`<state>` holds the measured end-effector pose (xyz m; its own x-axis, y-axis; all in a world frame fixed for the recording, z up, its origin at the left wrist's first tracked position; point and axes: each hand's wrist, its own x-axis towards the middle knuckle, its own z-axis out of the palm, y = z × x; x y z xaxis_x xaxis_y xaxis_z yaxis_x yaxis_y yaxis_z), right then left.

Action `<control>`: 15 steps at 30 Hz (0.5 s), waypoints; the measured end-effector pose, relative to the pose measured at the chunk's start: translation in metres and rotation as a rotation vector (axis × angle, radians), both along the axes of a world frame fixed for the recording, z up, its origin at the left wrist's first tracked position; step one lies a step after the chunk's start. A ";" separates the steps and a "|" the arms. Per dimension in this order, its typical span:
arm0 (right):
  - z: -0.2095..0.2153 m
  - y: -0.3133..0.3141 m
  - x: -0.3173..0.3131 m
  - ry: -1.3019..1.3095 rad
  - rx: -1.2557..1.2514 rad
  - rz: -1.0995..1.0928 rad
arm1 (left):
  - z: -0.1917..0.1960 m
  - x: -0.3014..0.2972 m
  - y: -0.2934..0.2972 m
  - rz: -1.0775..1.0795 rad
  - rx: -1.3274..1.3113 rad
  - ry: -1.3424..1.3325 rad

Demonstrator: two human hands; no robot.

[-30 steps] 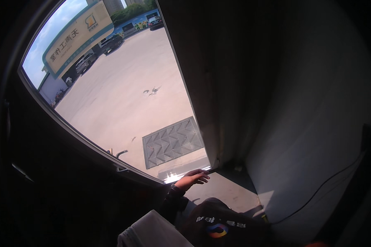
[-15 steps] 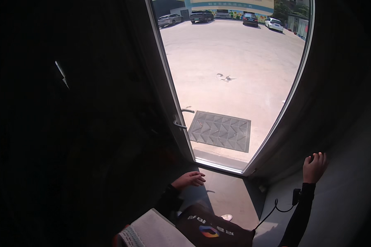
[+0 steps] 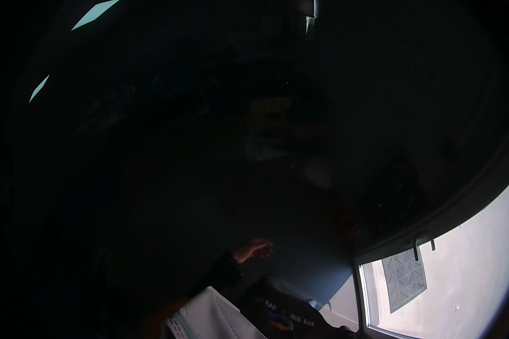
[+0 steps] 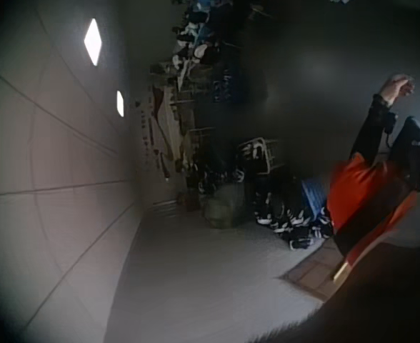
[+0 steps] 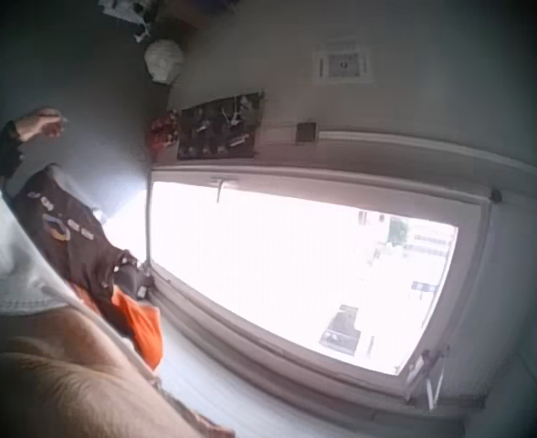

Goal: The person handles and sorts shoe uppers at a table before walking to another station and holding a large green bag while another worker places a stack of shoe uppers inside.

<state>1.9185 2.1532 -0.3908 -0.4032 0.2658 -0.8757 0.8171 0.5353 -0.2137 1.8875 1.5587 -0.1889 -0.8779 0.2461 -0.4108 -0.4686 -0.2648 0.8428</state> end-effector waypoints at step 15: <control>-0.056 -0.361 -0.369 0.069 -0.165 0.575 | -0.074 0.037 -0.257 0.651 0.070 0.172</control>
<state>1.5491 1.7923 -0.4467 -0.4994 -0.1492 -0.8534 0.3879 0.8423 -0.3742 1.9242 1.3020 -0.2626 -0.9075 -0.3340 -0.2547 -0.0560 -0.5047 0.8615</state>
